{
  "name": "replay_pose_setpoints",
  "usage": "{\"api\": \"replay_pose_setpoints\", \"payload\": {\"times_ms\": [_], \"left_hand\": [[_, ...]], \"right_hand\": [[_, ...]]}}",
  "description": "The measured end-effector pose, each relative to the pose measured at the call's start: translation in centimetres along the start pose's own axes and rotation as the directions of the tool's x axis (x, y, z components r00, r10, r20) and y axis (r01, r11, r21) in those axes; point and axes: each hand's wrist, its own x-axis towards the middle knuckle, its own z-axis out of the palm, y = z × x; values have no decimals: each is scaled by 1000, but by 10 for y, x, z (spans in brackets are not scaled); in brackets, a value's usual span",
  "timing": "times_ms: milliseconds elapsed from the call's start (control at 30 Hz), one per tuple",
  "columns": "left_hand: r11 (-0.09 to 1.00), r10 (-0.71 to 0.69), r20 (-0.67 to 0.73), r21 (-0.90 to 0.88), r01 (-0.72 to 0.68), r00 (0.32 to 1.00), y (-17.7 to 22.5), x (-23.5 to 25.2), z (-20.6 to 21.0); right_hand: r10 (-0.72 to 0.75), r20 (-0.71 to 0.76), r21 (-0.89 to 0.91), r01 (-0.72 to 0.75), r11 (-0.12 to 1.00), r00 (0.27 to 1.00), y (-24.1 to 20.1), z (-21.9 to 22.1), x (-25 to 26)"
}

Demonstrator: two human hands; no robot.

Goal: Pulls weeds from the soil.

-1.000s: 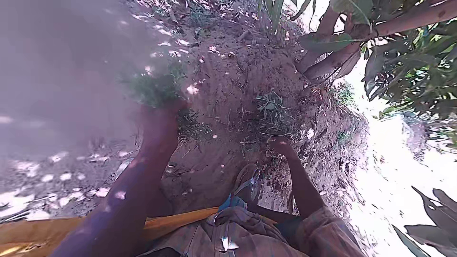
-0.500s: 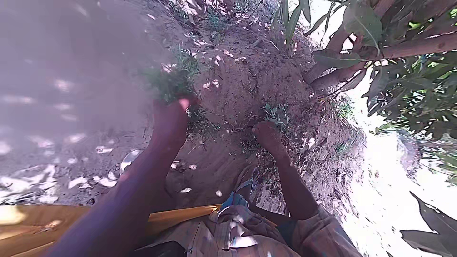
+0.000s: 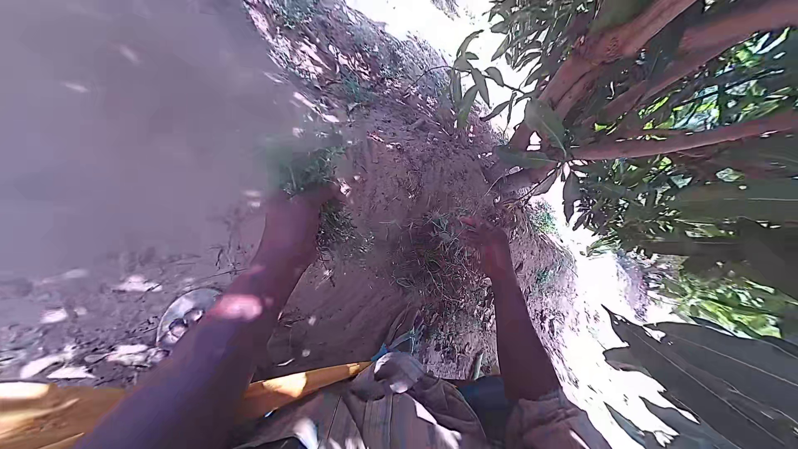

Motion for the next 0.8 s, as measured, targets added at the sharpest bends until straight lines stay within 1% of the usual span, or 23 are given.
{"api": "replay_pose_setpoints", "payload": {"times_ms": [33, 67, 100, 133, 200, 233, 267, 300, 333, 400, 467, 533, 600, 633, 667, 733, 767, 800], "left_hand": [[998, -45, 5, 49, 45, 999, 5, -6, 1], [992, -86, 21, 92, 84, 996, 10, -12, 2], [986, -105, 37, 137, 99, 994, 12, -16, 2], [980, -112, 61, 172, 100, 992, 13, -19, 1], [968, -128, 107, 231, 101, 986, 14, -26, 1], [963, -155, 124, 240, 122, 980, 13, -28, 1], [960, -188, 135, 236, 153, 973, 9, -27, 1], [957, -225, 146, 218, 190, 963, 2, -25, 2], [953, -260, 155, 197, 228, 953, -4, -22, 2], [950, -298, 191, 159, 270, 935, -17, -17, -2], [954, -291, 215, 135, 266, 932, -29, -14, -4], [944, -306, 216, 195, 266, 927, -33, -14, -5], [903, -353, 204, 330, 275, 913, -36, -14, -7], [876, -382, 198, 389, 286, 902, -39, -12, -8], [854, -410, 190, 424, 302, 892, -40, -12, -8], [840, -430, 161, 433, 328, 888, -42, -13, -5], [844, -424, 138, 420, 335, 895, -43, -14, -2], [848, -421, 122, 404, 343, 899, -43, -14, 0]], "right_hand": [[79, -18, 26, -78, 997, 997, 0, -3, -6], [139, -19, 10, -139, 990, 990, 3, -6, -13], [163, -6, 21, -163, 986, 987, 6, -7, -20], [153, 6, 104, -153, 983, 988, 9, -5, -27], [77, 49, 297, -88, 951, 996, 15, 1, -38], [63, 47, 357, -75, 931, 997, 20, 7, -42], [68, 24, 377, -72, 923, 997, 27, 17, -45], [80, 0, 357, -75, 931, 997, 35, 28, -48], [77, 24, 327, -81, 942, 997, 43, 41, -50], [21, 152, 314, -68, 947, 988, 49, 69, -55], [-36, 296, 304, -58, 951, 955, 43, 92, -65], [-33, 392, 178, -41, 983, 919, 32, 111, -76], [-22, 497, 39, 3, 999, 867, 31, 120, -82], [15, 527, 11, -25, 1000, 850, 33, 123, -81], [69, 534, 4, -83, 997, 843, 34, 124, -80], [143, 532, 17, -180, 984, 835, 39, 120, -73], [153, 541, 18, -194, 981, 827, 42, 116, -67], [146, 541, 4, -176, 984, 828, 48, 112, -59]]}}
